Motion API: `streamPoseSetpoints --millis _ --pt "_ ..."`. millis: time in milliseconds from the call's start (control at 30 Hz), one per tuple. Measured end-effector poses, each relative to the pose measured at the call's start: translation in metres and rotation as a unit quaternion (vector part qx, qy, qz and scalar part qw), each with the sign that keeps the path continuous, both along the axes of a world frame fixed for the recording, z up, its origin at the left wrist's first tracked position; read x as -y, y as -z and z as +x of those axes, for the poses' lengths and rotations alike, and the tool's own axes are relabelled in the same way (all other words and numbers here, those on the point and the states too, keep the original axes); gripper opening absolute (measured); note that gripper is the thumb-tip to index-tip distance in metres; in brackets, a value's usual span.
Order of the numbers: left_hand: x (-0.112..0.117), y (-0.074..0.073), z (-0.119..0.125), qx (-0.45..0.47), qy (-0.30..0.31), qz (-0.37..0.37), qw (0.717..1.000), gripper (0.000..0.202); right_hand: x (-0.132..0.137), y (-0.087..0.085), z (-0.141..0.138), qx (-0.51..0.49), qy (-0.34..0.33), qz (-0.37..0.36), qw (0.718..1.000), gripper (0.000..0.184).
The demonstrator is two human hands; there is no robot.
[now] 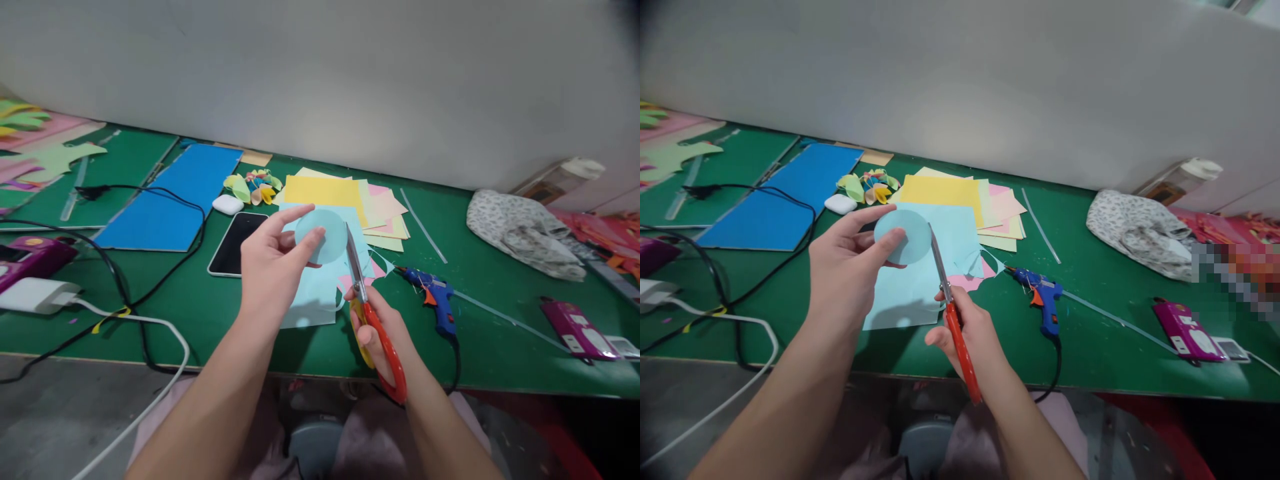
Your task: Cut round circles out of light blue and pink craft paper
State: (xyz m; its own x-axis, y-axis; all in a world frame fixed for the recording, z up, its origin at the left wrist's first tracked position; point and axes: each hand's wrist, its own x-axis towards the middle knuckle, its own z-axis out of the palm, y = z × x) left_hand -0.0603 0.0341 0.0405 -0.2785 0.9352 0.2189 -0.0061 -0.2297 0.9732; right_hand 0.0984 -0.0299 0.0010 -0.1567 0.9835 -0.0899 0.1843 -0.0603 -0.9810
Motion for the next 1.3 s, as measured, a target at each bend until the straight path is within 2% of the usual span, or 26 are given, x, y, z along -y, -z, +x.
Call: streamPoseSetpoints --millis 667,867,1000,1100,1200,1300 --pt "-0.001 0.001 -0.002 -0.016 -0.015 0.018 1.000 0.037 0.000 -0.005 0.002 0.035 -0.009 0.017 0.999 0.074" --pt "0.000 -0.001 -0.002 -0.030 -0.001 -0.001 1.000 0.037 0.001 0.000 0.002 -0.021 0.014 0.011 1.000 0.081" --pt "0.000 0.001 0.001 -0.026 0.032 -0.033 0.999 0.029 -0.001 0.000 0.003 -0.115 0.005 0.018 0.993 0.077" --pt "-0.001 0.004 0.006 -0.005 0.070 -0.051 0.996 0.021 -0.004 -0.001 0.006 -0.177 -0.004 0.019 0.984 0.058" --pt "-0.002 0.007 0.008 0.003 0.166 -0.052 0.985 0.013 -0.009 -0.002 0.009 -0.217 0.019 -0.014 0.976 0.039" --pt "-0.002 0.010 0.006 -0.026 0.272 -0.038 0.961 0.007 -0.013 -0.002 0.013 -0.259 0.044 -0.040 0.964 0.032"
